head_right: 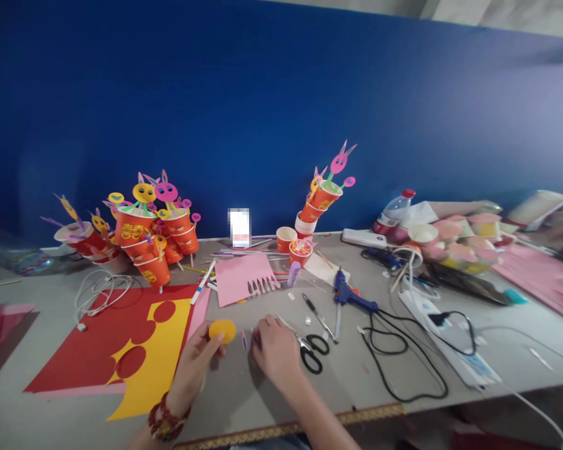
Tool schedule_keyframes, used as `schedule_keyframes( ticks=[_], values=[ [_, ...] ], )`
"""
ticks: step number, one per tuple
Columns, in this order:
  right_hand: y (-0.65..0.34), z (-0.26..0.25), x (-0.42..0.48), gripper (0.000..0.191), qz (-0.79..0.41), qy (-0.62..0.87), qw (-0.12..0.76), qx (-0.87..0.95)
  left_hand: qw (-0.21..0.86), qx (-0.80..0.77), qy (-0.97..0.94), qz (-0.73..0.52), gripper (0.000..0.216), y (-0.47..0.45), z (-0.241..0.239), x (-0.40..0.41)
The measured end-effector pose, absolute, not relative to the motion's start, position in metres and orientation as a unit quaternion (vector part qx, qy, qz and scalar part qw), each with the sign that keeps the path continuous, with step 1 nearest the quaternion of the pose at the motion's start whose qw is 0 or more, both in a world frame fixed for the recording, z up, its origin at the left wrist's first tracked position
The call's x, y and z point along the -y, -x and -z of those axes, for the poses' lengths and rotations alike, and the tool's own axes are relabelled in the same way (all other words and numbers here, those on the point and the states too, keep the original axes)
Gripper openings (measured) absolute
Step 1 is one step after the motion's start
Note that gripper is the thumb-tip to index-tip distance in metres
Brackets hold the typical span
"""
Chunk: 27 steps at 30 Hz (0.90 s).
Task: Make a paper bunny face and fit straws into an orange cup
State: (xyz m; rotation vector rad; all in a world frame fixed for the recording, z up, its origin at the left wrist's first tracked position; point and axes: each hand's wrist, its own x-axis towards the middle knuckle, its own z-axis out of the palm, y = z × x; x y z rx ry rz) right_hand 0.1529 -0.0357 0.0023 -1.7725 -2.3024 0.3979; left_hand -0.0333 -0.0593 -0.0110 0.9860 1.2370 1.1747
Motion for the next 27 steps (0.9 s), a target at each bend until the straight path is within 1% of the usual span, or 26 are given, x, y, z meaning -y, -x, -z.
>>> schedule_keyframes(
  ticks=[6, 14, 15, 17, 19, 21, 24, 27],
  values=[
    [-0.147, -0.002, 0.032, 0.012, -0.16, 0.604, 0.118, 0.771, 0.528, -0.516, -0.455, -0.498, 0.027, 0.032, 0.004, 0.061],
    [-0.166, -0.003, 0.031, 0.009, -0.258, 0.591, 0.203, 0.737, 0.535, -0.501, -0.461, -0.5, 0.027, 0.031, -0.001, 0.059],
    [-0.166, -0.006, 0.033, 0.008, -0.275, 0.584, 0.22, 0.731, 0.54, -0.5, -0.459, -0.499, 0.027, 0.03, -0.001, 0.059],
    [-0.163, -0.014, 0.041, 0.009, -0.327, 0.541, 0.291, 0.718, 0.553, -0.494, -0.453, -0.495, 0.027, 0.027, -0.001, 0.06],
    [-0.154, -0.022, 0.05, 0.009, -0.396, 0.443, 0.415, 0.689, 0.555, -0.491, -0.443, -0.504, 0.026, 0.023, -0.002, 0.06],
    [-0.144, -0.029, 0.057, 0.007, -0.422, 0.362, 0.485, 0.675, 0.544, -0.486, -0.437, -0.526, 0.027, 0.02, -0.005, 0.061],
    [-0.135, -0.03, 0.063, 0.009, -0.429, 0.341, 0.526, 0.65, 0.534, -0.466, -0.451, -0.543, 0.024, 0.018, -0.014, 0.065],
    [-0.135, -0.024, 0.064, 0.009, -0.468, 0.331, 0.549, 0.608, 0.539, -0.441, -0.48, -0.533, 0.027, 0.02, -0.023, 0.072]
  ],
)
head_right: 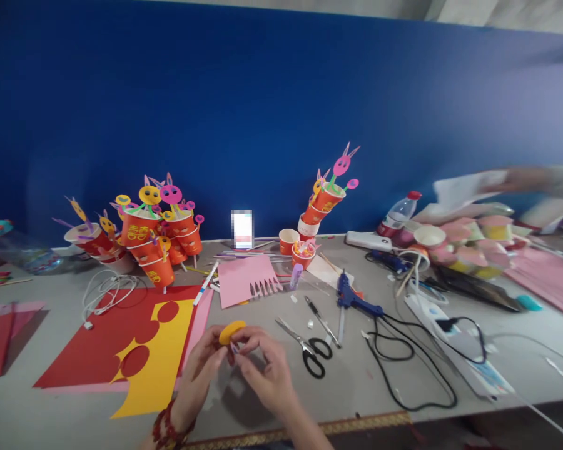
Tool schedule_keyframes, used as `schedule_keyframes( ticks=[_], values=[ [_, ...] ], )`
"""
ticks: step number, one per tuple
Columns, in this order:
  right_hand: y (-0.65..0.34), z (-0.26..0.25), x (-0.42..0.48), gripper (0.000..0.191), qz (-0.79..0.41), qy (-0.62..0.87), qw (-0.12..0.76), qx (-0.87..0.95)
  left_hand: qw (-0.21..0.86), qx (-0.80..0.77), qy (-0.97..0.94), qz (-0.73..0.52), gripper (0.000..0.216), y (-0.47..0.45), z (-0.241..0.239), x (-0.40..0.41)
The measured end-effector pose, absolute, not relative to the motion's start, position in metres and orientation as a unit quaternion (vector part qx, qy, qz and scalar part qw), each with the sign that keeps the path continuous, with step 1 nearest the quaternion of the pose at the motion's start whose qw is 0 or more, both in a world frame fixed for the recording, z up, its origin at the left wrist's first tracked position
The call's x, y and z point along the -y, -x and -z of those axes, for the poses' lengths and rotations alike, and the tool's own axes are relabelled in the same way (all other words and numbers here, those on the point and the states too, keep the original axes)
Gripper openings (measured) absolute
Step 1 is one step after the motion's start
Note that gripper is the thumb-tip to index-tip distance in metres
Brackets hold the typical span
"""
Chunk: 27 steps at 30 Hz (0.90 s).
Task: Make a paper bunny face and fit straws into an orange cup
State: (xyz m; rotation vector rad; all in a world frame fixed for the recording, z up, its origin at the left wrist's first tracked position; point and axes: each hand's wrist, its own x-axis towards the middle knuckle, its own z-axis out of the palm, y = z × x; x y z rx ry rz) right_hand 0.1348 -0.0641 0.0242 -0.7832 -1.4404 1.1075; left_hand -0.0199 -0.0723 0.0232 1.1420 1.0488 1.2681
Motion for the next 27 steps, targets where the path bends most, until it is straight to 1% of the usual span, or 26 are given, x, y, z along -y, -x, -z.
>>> schedule_keyframes(
  ticks=[4, 8, 10, 14, 17, 19, 23, 27],
  values=[
    [-0.138, -0.016, 0.065, 0.01, -0.56, 0.296, 0.571, 0.522, 0.542, -0.431, -0.469, -0.548, 0.037, 0.021, -0.029, 0.076],
    [-0.139, -0.014, 0.066, 0.015, -0.624, 0.273, 0.572, 0.457, 0.574, -0.415, -0.451, -0.543, 0.024, 0.017, -0.032, 0.072],
    [-0.139, -0.016, 0.065, 0.017, -0.648, 0.257, 0.567, 0.438, 0.597, -0.409, -0.426, -0.543, 0.021, 0.015, -0.033, 0.069],
    [-0.14, -0.02, 0.064, 0.019, -0.667, 0.238, 0.558, 0.431, 0.637, -0.384, -0.373, -0.555, 0.028, 0.012, -0.034, 0.068],
    [-0.139, -0.023, 0.064, 0.02, -0.687, 0.223, 0.558, 0.409, 0.669, -0.361, -0.338, -0.554, 0.041, 0.01, -0.034, 0.068],
    [-0.139, -0.024, 0.065, 0.022, -0.7, 0.223, 0.554, 0.391, 0.689, -0.36, -0.317, -0.543, 0.045, 0.009, -0.034, 0.069],
    [-0.141, -0.027, 0.065, 0.027, -0.71, 0.265, 0.555, 0.343, 0.701, -0.357, -0.302, -0.538, 0.035, 0.007, -0.037, 0.071],
    [-0.146, -0.031, 0.064, 0.026, -0.706, 0.31, 0.569, 0.286, 0.657, -0.384, -0.338, -0.554, 0.029, 0.007, -0.038, 0.072]
  ],
)
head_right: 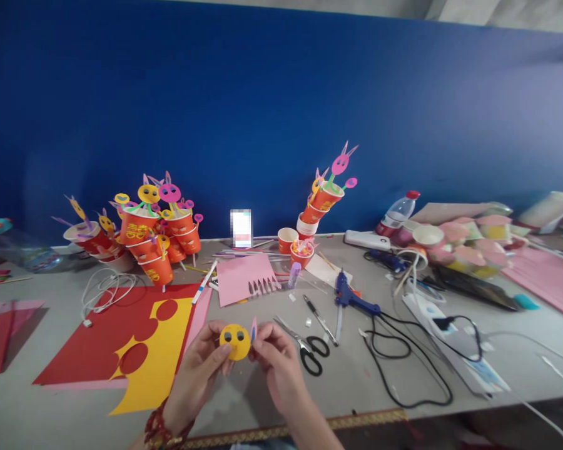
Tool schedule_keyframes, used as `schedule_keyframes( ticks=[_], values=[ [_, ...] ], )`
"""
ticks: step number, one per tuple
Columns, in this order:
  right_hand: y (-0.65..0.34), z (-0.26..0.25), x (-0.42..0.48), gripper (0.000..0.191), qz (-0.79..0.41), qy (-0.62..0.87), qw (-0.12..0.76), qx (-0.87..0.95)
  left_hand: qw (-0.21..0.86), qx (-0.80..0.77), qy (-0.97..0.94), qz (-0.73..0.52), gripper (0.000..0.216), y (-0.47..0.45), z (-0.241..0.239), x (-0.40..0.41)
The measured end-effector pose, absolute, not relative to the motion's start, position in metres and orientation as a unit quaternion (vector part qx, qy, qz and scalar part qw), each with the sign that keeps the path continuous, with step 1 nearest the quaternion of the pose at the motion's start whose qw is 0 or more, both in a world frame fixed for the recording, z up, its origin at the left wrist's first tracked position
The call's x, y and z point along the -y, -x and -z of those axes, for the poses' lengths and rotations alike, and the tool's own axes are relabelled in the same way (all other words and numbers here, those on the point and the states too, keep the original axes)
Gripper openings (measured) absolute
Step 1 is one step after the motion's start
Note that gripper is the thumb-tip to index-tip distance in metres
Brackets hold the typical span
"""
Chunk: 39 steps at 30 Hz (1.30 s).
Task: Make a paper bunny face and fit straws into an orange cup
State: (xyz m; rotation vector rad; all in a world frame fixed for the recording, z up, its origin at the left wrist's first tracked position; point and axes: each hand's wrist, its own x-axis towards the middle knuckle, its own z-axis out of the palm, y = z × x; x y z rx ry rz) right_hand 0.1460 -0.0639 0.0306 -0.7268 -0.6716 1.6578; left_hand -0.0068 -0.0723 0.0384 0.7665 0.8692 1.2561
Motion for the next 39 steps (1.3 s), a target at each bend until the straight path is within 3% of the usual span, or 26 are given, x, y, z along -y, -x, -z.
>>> schedule_keyframes(
  ticks=[22, 39],
  values=[
    [-0.142, -0.048, 0.065, 0.017, -0.673, 0.36, 0.602, 0.234, 0.595, -0.414, -0.455, -0.517, 0.026, 0.005, -0.041, 0.081],
    [-0.135, -0.047, 0.069, 0.013, -0.664, 0.364, 0.602, 0.252, 0.603, -0.422, -0.422, -0.529, 0.029, 0.002, -0.04, 0.08]
  ],
)
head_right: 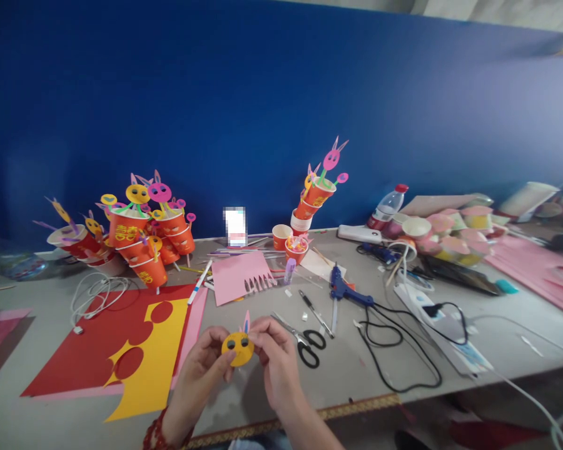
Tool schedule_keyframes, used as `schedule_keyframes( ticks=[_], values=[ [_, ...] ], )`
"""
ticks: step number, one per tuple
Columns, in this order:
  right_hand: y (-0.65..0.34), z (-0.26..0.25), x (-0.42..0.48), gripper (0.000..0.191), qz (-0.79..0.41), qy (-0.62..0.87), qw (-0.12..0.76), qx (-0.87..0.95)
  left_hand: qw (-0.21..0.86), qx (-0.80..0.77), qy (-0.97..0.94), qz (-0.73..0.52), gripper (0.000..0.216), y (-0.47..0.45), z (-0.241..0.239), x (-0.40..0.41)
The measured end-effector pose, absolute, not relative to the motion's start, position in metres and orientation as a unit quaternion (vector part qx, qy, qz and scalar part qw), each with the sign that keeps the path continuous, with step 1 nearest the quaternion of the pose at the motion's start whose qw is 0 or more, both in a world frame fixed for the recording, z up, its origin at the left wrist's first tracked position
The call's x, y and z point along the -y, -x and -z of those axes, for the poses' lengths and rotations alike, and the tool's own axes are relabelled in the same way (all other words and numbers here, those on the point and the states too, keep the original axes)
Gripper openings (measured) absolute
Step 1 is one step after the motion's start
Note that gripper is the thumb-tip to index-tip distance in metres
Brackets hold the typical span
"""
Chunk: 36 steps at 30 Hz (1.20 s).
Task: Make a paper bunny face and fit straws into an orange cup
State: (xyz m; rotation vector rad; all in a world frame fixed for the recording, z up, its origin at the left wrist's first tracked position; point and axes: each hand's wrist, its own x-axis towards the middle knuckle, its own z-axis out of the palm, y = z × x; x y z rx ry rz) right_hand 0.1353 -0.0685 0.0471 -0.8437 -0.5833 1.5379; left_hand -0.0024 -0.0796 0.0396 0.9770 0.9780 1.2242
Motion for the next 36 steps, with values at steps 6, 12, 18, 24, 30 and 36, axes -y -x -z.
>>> schedule_keyframes(
  ticks=[6, 12, 18, 24, 30, 36],
  values=[
    [-0.132, -0.0483, 0.0694, 0.013, -0.674, 0.348, 0.601, 0.252, 0.612, -0.421, -0.394, -0.542, 0.031, 0.0014, -0.0362, 0.0798],
    [-0.1318, -0.0469, 0.0706, 0.015, -0.652, 0.368, 0.6, 0.281, 0.612, -0.426, -0.385, -0.544, 0.03, 0.0027, -0.0367, 0.0815],
    [-0.1301, -0.043, 0.0711, 0.02, -0.634, 0.383, 0.606, 0.29, 0.622, -0.415, -0.382, -0.543, 0.028, 0.0023, -0.0373, 0.0809],
    [-0.1262, -0.0432, 0.0708, 0.02, -0.646, 0.385, 0.608, 0.255, 0.621, -0.417, -0.376, -0.547, 0.028, 0.0013, -0.0365, 0.0821],
    [-0.1254, -0.0459, 0.0705, 0.019, -0.669, 0.368, 0.598, 0.244, 0.619, -0.423, -0.37, -0.549, 0.031, 0.0009, -0.0383, 0.0819],
    [-0.1256, -0.0467, 0.0691, 0.019, -0.68, 0.364, 0.589, 0.24, 0.617, -0.423, -0.372, -0.549, 0.031, 0.0006, -0.0402, 0.0812]
  ],
)
